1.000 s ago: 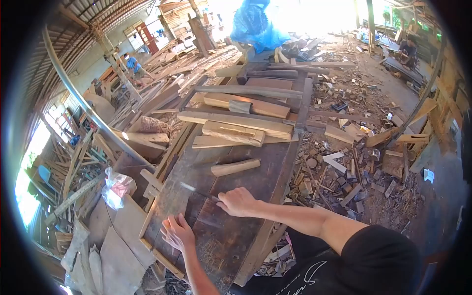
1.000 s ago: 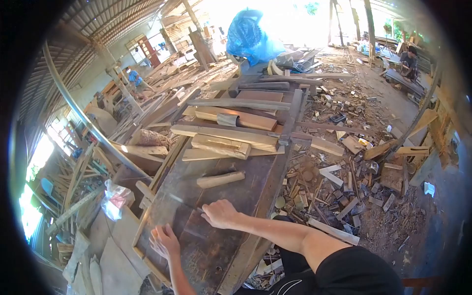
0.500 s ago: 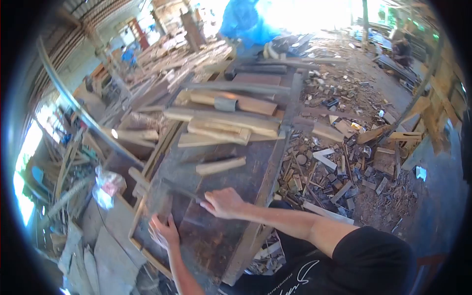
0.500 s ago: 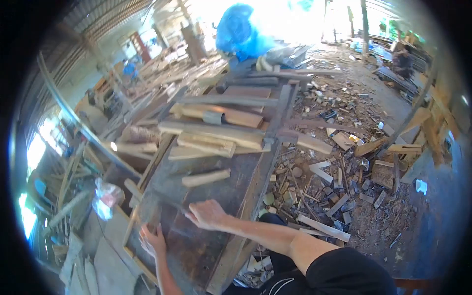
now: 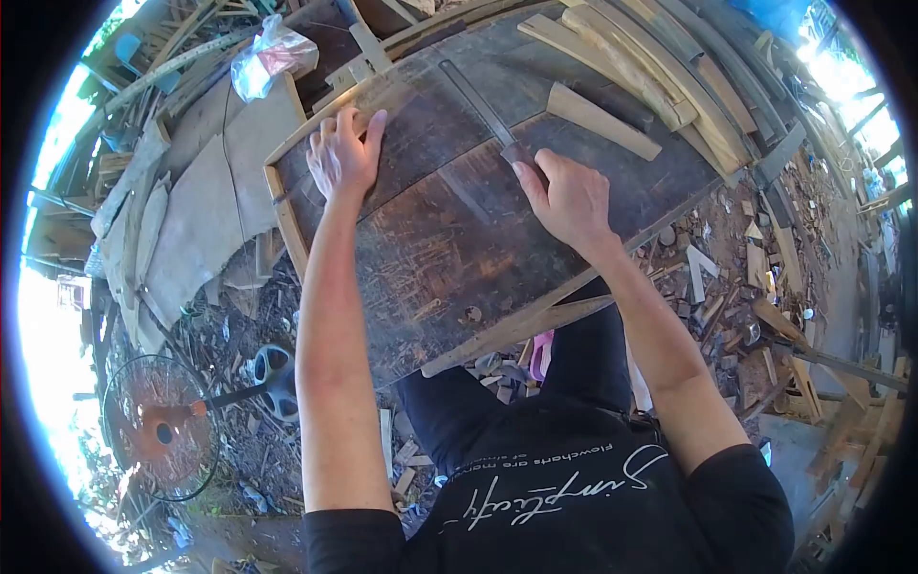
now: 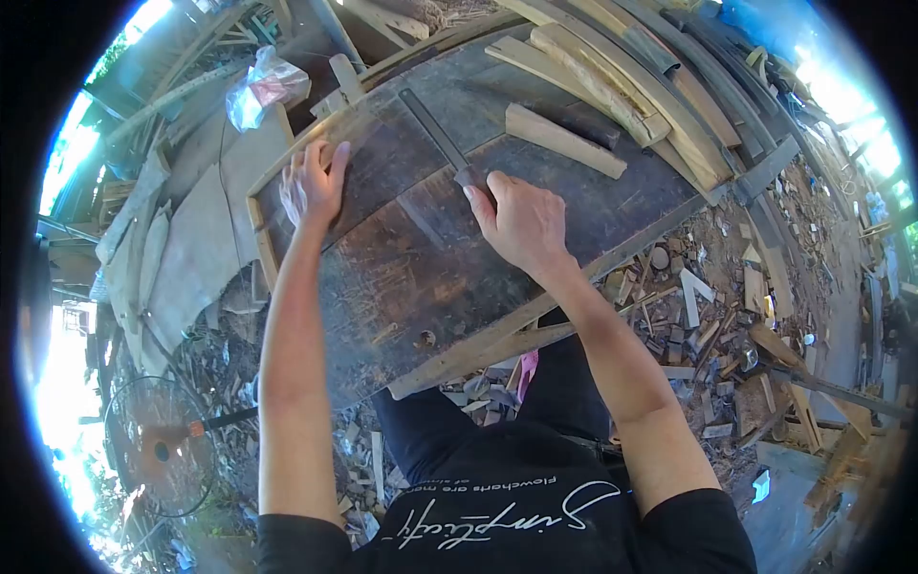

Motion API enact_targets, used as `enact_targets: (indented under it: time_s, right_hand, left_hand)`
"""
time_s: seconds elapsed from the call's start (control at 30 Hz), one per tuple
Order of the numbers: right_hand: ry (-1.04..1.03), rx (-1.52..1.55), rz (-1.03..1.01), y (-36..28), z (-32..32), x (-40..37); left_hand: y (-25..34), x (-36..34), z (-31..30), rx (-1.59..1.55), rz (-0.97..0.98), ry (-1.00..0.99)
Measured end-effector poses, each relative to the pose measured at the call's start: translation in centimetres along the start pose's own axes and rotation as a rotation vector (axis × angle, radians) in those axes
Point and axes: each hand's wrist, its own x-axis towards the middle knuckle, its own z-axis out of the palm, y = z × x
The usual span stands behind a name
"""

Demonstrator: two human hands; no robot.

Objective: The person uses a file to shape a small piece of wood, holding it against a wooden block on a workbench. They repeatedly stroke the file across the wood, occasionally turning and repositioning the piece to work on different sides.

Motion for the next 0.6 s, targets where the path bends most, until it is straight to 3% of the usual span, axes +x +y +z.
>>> enact_targets:
  time_s: [0.3,0.53,0.6]
  right_hand:
    - [0.008,-0.037,-0.023,0.0,0.2,0.2]
    - [0.024,-0.06,-0.043,0.2,0.7,0.3]
    - [0.015,-0.07,-0.039,0.2,0.7,0.2]
  left_hand:
    - [-1.1,3.1,1.8,0.13,-0.019,0.006]
    - [-2.5,4.1,3.9,0.147,0.096,0.156]
    - [-3.1,4.8,4.4,0.167,0.066,0.085]
